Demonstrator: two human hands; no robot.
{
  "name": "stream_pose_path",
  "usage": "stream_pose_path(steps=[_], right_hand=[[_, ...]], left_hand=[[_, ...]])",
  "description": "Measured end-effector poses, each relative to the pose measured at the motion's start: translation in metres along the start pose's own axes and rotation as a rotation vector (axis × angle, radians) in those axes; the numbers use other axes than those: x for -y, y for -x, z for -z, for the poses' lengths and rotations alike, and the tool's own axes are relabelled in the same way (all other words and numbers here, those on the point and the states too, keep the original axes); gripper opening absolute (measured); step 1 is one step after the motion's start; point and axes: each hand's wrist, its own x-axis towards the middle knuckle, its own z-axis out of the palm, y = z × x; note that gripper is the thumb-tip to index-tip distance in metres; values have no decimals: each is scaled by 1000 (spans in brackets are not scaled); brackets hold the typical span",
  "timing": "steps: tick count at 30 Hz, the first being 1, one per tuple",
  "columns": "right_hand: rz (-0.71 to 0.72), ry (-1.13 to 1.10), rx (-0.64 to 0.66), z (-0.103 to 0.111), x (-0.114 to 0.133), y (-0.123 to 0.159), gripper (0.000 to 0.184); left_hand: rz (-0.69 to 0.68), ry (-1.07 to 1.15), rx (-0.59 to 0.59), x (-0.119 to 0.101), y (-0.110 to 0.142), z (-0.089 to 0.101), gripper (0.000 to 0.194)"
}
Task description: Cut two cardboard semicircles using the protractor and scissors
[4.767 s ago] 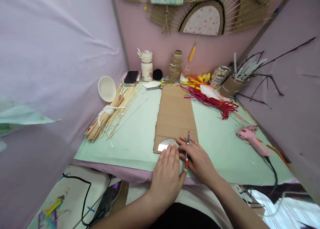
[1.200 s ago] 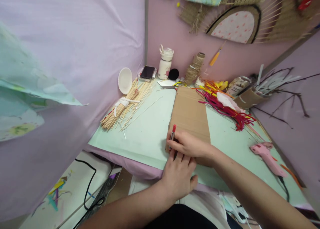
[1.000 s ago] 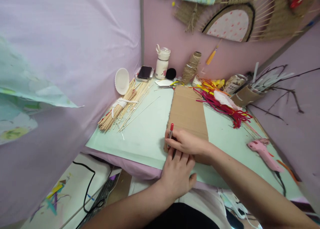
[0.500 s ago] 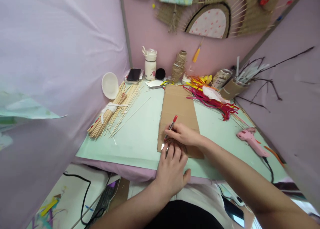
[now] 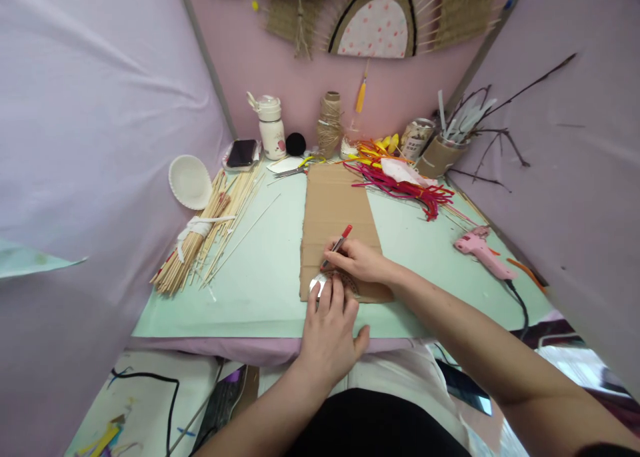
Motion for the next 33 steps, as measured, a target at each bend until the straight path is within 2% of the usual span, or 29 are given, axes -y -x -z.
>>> stream_pose_path(steps=[9,21,33], right_hand=[[14,28,-148,7,-17,20,27],[45,45,-261,-2,-20,39,17],[53,88,-345,0,-21,56,15]], left_hand=[[4,8,29,0,-2,3,53],[-25,-10,44,0,-4,6,55],[-45,-23,32,-1,-6,7,54]])
